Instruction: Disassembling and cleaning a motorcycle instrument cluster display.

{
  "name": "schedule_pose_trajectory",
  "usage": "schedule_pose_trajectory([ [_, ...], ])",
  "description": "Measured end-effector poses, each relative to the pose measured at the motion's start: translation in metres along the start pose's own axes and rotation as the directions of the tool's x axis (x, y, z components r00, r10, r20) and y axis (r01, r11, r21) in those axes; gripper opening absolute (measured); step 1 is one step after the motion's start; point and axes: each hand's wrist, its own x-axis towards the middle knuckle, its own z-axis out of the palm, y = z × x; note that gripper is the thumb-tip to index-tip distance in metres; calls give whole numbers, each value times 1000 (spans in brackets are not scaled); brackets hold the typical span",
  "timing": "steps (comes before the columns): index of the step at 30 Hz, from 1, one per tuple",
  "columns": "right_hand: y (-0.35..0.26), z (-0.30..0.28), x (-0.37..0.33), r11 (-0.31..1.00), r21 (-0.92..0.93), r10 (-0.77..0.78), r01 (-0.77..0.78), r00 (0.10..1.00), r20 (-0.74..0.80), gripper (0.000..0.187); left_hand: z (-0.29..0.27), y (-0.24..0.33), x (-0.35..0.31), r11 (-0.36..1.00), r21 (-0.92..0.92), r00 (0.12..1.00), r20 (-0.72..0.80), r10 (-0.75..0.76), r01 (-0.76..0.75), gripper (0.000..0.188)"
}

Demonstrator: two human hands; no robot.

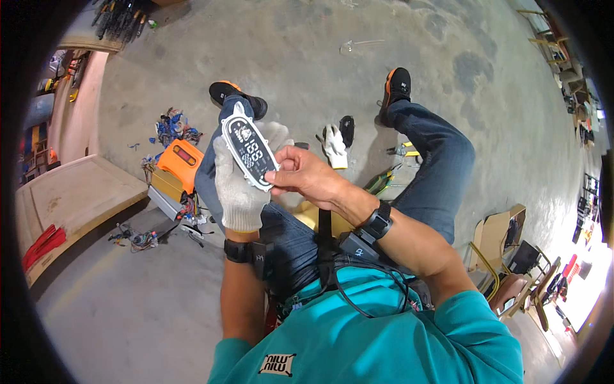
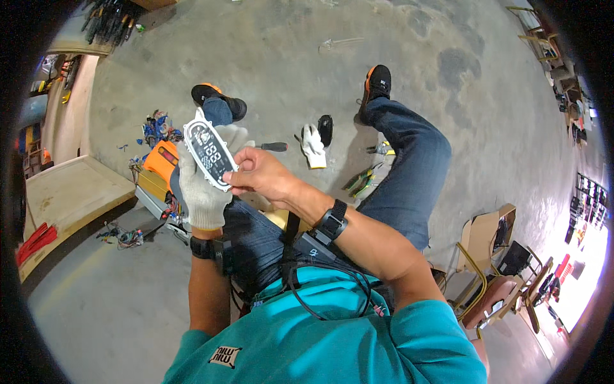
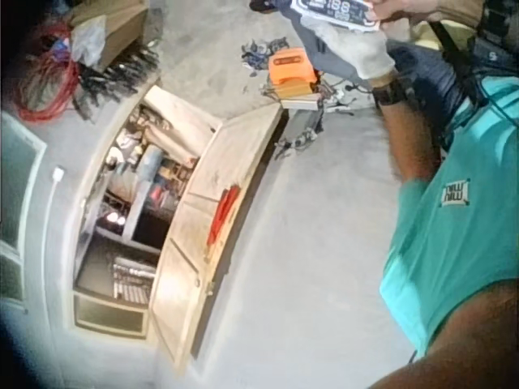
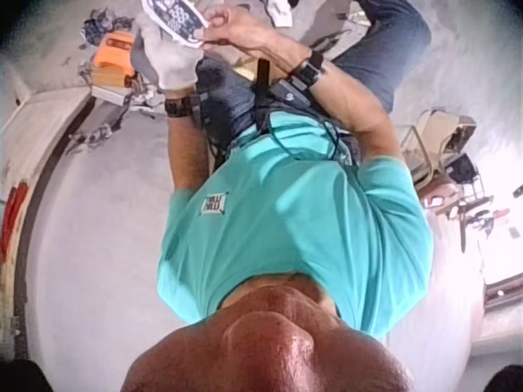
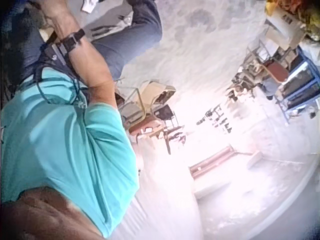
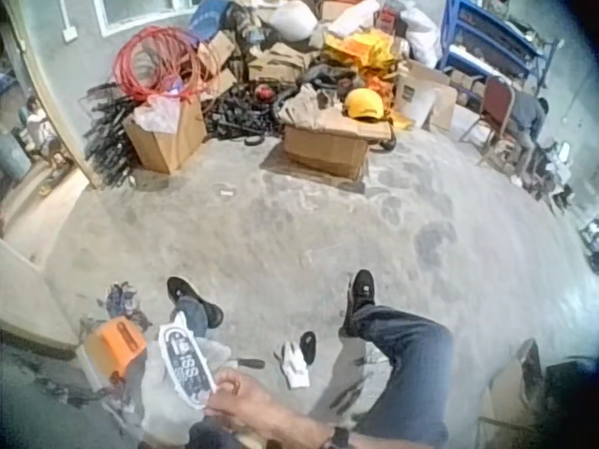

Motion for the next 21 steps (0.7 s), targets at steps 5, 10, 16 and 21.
schedule_pose_trajectory([
  [5,-18,-53,12,940,-284,-269,189,923,-275,30,-18,4,15,695,716,988,-143,52,67,48],
  [10,-23,-60,9,952,-262,-227,157,938,-262,28,-11,8,34,682,728,997,27,67,-65,59],
  [16,-11,-54,14,990,-99,-116,102,981,-155,25,-11,-20,57,938,343,996,48,-73,52,54],
  [21,-11,-51,22,986,-145,69,-83,992,-102,31,-24,-16,72,965,250,991,83,-102,79,54],
])
